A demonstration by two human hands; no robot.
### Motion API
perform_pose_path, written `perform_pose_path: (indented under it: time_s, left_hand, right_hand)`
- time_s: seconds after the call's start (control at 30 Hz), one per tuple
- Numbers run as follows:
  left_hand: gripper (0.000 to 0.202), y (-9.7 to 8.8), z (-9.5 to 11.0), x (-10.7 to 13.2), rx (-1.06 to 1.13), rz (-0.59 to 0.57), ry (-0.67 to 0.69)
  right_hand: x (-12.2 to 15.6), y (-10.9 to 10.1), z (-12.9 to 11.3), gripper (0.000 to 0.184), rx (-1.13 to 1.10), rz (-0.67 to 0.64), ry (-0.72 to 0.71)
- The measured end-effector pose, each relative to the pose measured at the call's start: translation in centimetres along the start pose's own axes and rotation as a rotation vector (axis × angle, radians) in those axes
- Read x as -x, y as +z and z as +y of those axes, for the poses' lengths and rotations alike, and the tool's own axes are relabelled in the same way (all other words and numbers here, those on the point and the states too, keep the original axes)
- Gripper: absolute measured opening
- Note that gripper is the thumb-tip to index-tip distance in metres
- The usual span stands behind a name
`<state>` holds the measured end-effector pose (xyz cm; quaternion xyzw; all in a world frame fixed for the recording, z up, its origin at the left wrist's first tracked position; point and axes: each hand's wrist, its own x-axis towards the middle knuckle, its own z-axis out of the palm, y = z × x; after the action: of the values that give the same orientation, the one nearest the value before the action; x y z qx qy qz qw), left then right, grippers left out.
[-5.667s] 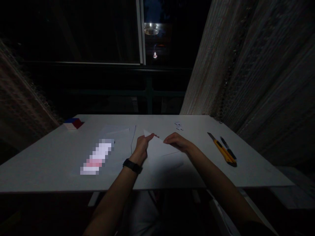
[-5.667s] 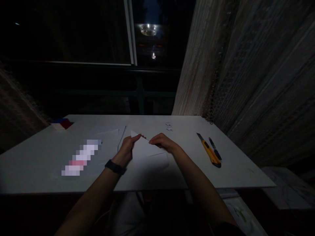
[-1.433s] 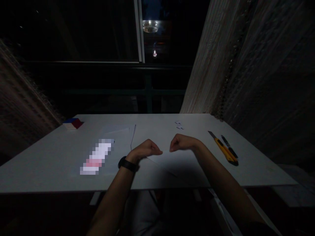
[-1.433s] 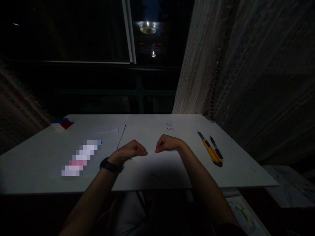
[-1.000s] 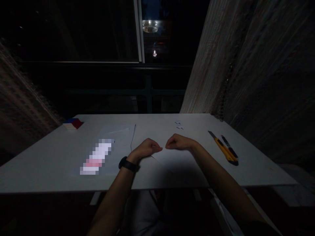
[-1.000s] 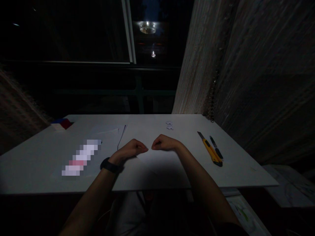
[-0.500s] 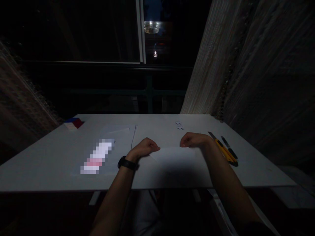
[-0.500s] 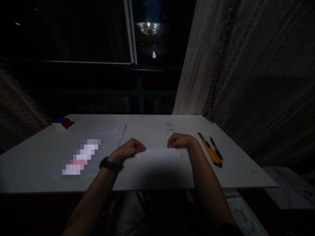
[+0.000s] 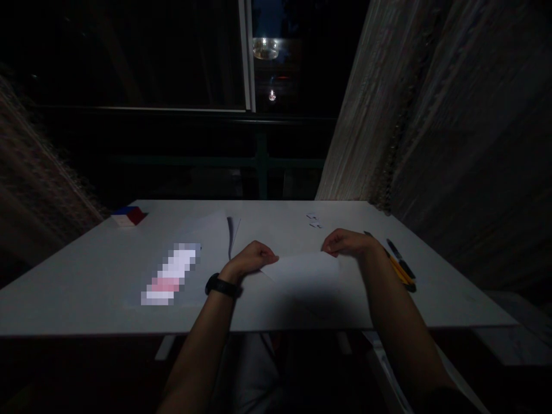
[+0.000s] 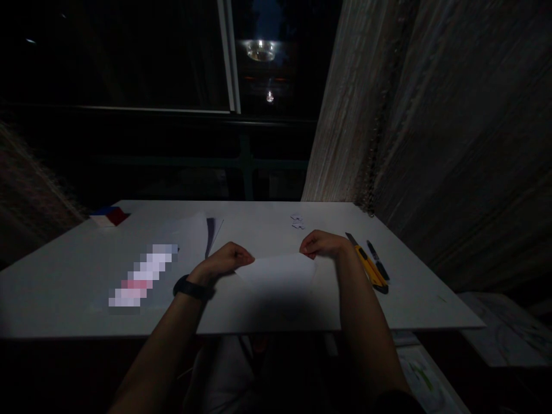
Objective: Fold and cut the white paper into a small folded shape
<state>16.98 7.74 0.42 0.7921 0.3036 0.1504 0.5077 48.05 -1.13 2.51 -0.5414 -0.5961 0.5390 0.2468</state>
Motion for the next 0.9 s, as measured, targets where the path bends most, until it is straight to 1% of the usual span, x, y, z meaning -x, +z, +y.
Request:
perform_pose_path:
  time_s: [0.07, 0.2, 0.23, 0.33, 0.47, 0.53, 0.6, 0.67, 0.8, 0.9]
  left_hand:
    - [0.036, -0.1, -0.1, 0.0, -0.033, -0.009, 0.015]
    - [0.039, -0.1, -0.3, -0.2, -0.056, 0.012, 0.024]
    - [0.040, -0.1, -0.4, -0.3, -0.054, 0.017, 0.026]
    - [0.041, 0.1, -0.6, -0.5, -0.033, 0.030, 0.029]
    - [0.042, 0.2, -0.6, -0.7, 0.000, 0.038, 0.039]
    - [0.042, 0.2, -0.5, -0.7, 0.009, 0.054, 0.043]
    - [0.040, 0.2, -0.4, -0.7, 0.027, 0.073, 0.033]
    - [0.036, 0.3, -0.3, -0.6, 0.079, 0.082, 0.003]
    - [0.028, 0.3, 0.2, -0.5, 0.217, 0.091, -0.095]
    - [0.025, 0.3, 0.6, -0.4, 0.262, 0.150, -0.149]
  right_hand:
    - [0.0, -0.1, 0.2, 0.031, -0.046, 0.024, -0.019]
    - [-0.7, 0.5, 0.3, 0.040, -0.143, 0.157, -0.083]
    - [-1.0, 0.9, 0.2, 0.042, -0.153, 0.173, -0.091]
    - [-2.0, 2.2, -0.4, 0.045, -0.149, 0.168, -0.116]
    - [-2.9, 3.7, -1.3, 0.046, 0.009, 0.127, -0.143]
    - [-3.2, 4.1, -1.5, 0.043, 0.101, 0.133, -0.143]
    - [-3.4, 4.1, -1.5, 0.039, 0.170, 0.168, -0.145]
    - [-3.4, 3.8, -1.3, 0.036, 0.193, 0.219, -0.148]
    - [-3.1, 2.8, -1.0, 0.035, 0.155, 0.352, -0.123]
    - [-2.6, 2.3, -1.0, 0.036, 0.124, 0.468, -0.099]
